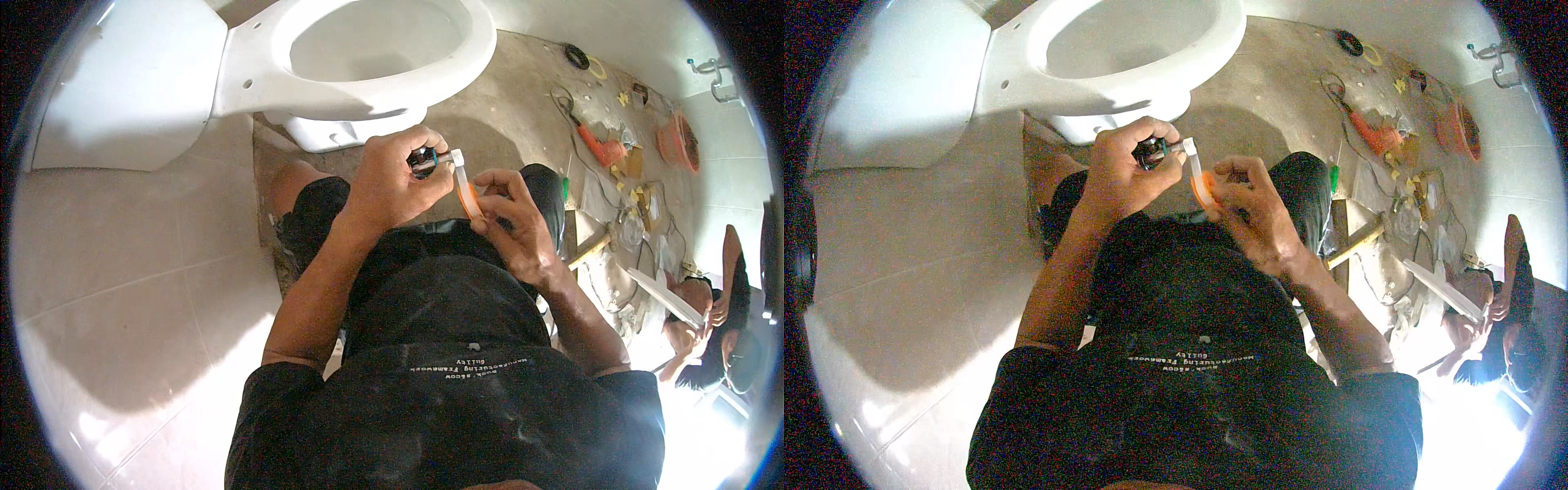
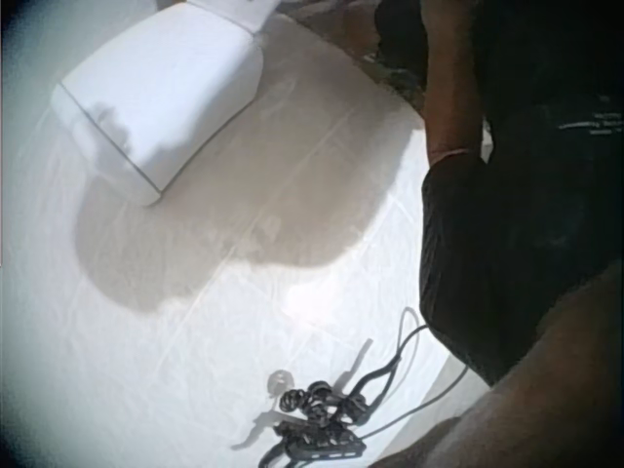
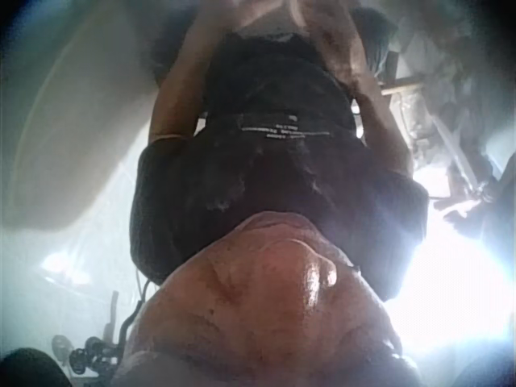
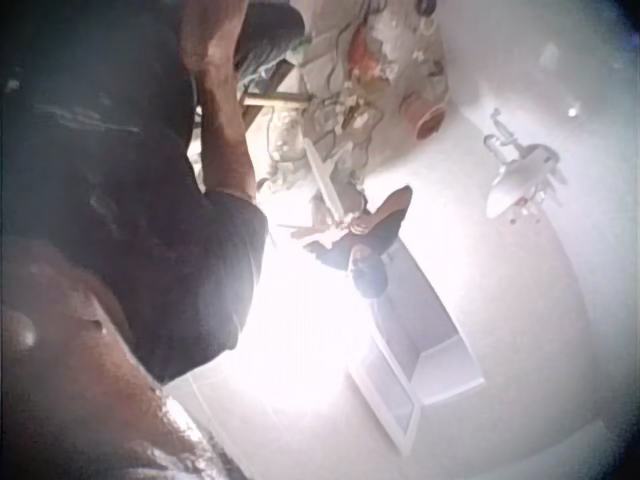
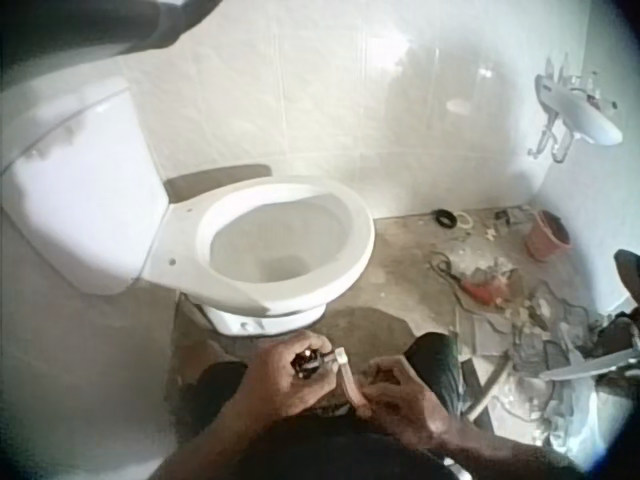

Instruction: The person places a toilet tank onto the bowl and secures it before wrapping thread seal tape around a plumbing valve.

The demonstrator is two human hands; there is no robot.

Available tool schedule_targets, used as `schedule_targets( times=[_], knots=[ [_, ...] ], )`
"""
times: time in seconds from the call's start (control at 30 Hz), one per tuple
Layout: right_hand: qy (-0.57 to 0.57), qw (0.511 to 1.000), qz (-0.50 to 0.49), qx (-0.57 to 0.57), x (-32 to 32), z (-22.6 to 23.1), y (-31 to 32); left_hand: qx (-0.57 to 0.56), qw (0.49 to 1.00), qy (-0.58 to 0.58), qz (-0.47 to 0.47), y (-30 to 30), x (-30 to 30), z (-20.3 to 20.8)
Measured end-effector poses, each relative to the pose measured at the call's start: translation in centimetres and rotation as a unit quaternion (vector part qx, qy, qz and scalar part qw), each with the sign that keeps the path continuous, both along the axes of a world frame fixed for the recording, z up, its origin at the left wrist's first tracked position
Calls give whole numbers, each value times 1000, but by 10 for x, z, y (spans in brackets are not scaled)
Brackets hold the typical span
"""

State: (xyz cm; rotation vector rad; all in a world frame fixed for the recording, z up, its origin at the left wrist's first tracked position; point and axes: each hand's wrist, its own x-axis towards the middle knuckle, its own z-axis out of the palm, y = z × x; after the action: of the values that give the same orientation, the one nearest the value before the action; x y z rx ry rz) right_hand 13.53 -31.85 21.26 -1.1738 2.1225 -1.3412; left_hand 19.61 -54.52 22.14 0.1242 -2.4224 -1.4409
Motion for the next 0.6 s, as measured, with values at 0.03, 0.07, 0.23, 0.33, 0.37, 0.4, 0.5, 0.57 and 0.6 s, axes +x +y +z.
schedule_targets(
  times=[0.03, 0.07, 0.23, 0.33, 0.37, 0.4, 0.5, 0.57, 0.6],
  knots=[
    [1, 1000, 5, 2, -1, 12, 1, -11, 1000, -7, -1, 0, -1, -1],
    [3, 1000, 6, 6, -2, 26, 3, -20, 1000, -4, -6, 2, -3, -1],
    [-149, 987, -46, -45, -20, 54, -15, -36, 998, -12, -44, 22, -7, 5],
    [-251, 961, -82, -78, -31, 40, -24, -12, 997, 34, -68, 25, -9, 4],
    [-275, 954, -92, -73, -35, 36, -26, -23, 997, 22, -74, 25, -10, 6],
    [-318, 938, -113, -76, -38, 31, -28, -33, 996, 9, -79, 24, -10, 10],
    [-192, 977, -90, -28, -46, -1, -20, 19, 998, 19, -65, 26, -9, 12],
    [-76, 994, -75, 1, -36, -14, -21, 45, 997, 30, -51, 23, -9, 8],
    [-53, 994, -78, 61, -27, -12, -21, 39, 998, 31, -46, 18, -10, 4]
  ],
)
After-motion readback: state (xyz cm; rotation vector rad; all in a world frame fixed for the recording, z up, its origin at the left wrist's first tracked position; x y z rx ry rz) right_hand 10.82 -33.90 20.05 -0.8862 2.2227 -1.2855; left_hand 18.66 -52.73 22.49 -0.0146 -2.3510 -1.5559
